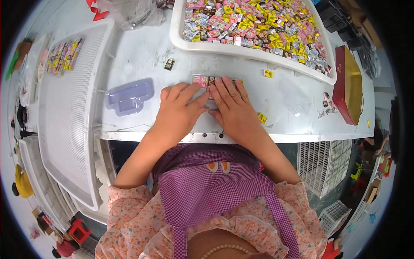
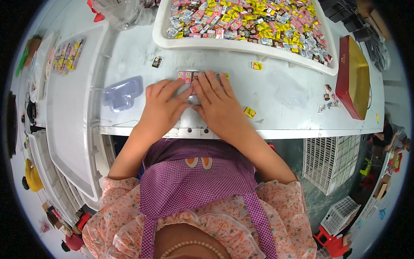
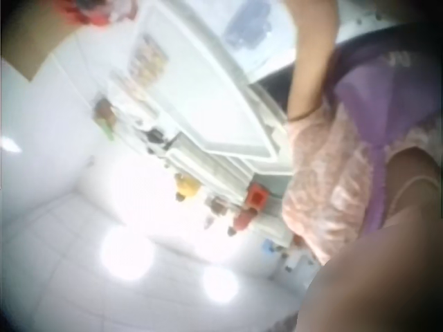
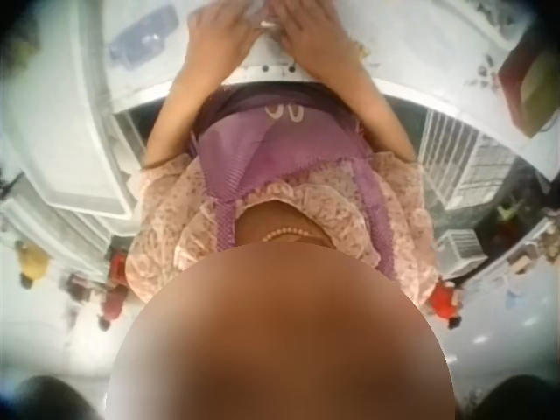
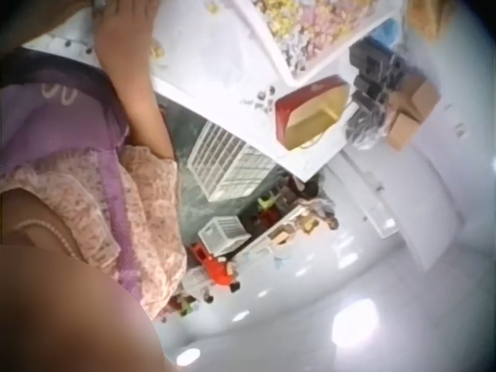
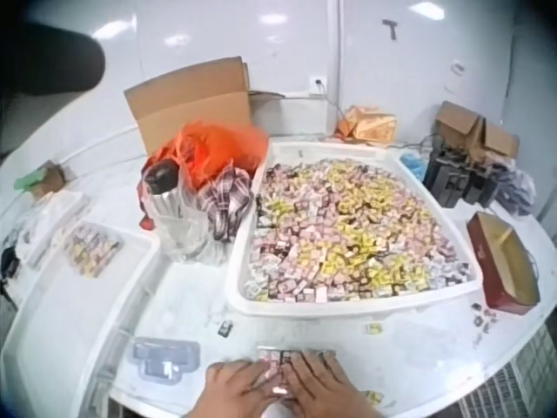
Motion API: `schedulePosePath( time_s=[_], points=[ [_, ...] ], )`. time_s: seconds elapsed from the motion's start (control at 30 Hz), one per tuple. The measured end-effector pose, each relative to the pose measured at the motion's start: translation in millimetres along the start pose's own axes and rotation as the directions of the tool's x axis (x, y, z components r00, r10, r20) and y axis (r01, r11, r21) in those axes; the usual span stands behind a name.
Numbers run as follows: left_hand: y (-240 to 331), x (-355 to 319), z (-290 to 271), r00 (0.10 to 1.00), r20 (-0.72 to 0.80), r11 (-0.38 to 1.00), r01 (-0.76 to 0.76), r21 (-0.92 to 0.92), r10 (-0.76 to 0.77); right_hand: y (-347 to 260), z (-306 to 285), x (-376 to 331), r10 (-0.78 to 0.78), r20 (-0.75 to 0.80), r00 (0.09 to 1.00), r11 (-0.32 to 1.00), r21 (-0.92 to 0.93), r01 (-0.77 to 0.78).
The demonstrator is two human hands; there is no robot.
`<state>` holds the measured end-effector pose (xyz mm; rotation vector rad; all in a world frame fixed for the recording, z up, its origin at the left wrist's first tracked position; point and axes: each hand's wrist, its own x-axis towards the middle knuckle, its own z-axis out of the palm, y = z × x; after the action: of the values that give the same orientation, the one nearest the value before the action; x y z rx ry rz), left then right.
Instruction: Sorting and arranging small colorful packages from a large bin onto a workbench.
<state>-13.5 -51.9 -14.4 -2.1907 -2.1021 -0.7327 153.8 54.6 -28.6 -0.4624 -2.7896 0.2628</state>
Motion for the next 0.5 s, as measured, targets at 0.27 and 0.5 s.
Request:
schedulePosePath(
  time_s=[0.27, 0.5],
  points=[
    [-24.9, 14.4, -10.4, 0.934, -0.042, 0.89, 0.323, -0.323, -0.354, 22.6, -12.2, 0.4, 0.161, -0.05, 0.986, 0.962, 0.233, -0.145],
    [-33.6, 37.4, -3.0, 0.789, 0.269, 0.598, 0.6, -0.531, -0.553, 15.2, -10.6, 1.3, 0.117, 0.124, 0.985, 0.993, -0.014, -0.117]
  ],
)
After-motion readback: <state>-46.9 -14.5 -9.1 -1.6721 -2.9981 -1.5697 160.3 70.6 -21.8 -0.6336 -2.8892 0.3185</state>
